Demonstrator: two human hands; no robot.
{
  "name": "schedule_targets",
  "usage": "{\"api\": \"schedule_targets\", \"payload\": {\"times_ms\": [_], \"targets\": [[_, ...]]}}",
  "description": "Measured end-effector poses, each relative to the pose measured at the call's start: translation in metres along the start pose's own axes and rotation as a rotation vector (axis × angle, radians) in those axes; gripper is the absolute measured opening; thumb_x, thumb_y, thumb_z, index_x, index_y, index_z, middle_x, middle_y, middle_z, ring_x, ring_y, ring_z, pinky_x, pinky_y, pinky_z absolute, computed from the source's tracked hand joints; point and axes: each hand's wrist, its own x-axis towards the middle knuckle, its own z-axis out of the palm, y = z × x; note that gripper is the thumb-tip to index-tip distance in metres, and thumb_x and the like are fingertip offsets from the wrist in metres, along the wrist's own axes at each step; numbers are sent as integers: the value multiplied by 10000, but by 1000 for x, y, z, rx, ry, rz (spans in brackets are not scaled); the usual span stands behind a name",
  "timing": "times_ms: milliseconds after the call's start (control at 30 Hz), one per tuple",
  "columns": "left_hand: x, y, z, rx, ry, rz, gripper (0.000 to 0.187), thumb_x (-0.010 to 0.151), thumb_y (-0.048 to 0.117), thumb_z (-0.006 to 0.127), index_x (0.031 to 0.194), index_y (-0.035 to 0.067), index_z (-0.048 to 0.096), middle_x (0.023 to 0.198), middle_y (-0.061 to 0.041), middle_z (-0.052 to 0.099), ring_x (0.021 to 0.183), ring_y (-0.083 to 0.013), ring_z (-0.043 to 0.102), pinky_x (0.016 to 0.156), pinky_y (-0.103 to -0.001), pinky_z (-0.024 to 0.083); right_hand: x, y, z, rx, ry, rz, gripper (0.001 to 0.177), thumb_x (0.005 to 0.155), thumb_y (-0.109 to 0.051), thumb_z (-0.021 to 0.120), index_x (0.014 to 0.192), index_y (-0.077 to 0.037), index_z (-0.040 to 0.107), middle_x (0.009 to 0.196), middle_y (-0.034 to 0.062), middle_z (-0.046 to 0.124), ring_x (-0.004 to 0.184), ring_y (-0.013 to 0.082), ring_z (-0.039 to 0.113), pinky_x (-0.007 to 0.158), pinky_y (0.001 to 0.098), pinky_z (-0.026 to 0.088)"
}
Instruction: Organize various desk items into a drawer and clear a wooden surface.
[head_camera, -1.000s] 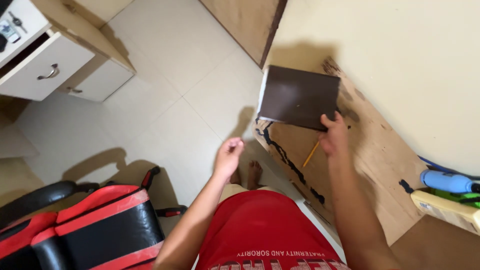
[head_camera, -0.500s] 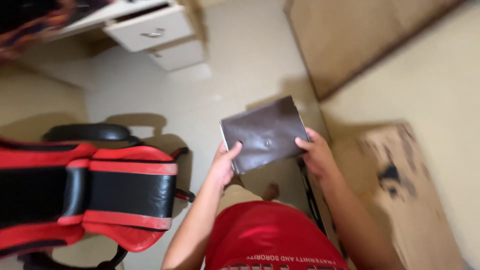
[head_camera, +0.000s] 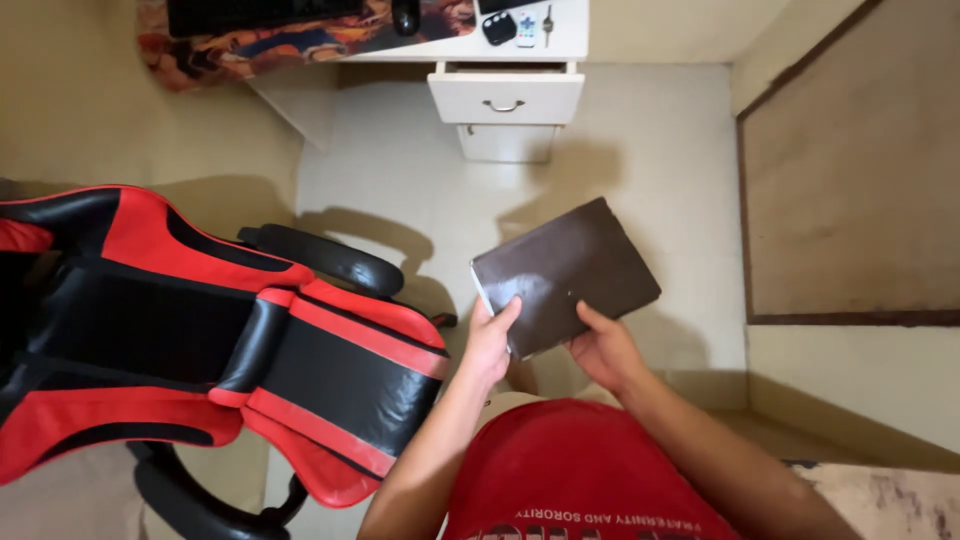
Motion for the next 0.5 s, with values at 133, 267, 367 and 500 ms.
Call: {"api": "schedule_targets", "payload": {"times_ms": [133,267,367,500], "targets": [[32,28,1,15,35,23,367,966,38,643,1324,42,561,1222,-86,682,1091,-205,652,947,-381,547,31,-13,33,-38,23,30,440,974,-177,638,1381,-37,549,1382,77,619,1257,248,593,1116,450,432],[70,34,-5,113,31,-3,390,947,76,681,1325,75,584,1243,-43,685,1132,-163,643,982,-342,525,75,-35,42,-94,108,75,455,942,-164,629,1373,-42,547,1365,93,631,1248,267,606,1090,472,450],[104,29,-17,131,31,-148,354,968,160,680,1301,66,608,1208,-54,693,1094,-176,650,937,-362,536,108,-50,27,-89,165,90,461,933,-154,630,1373,-43,548,1363,96,630,1244,277,606,1078,476,456],[167,25,-44,310,161,-276,358,1042,300,628,1264,21,605,1097,-104,694,993,-200,666,867,-352,528,163,-80,3,-89,156,48,461,939,-147,640,1377,-42,544,1361,96,626,1238,269,608,1067,470,466]]}}
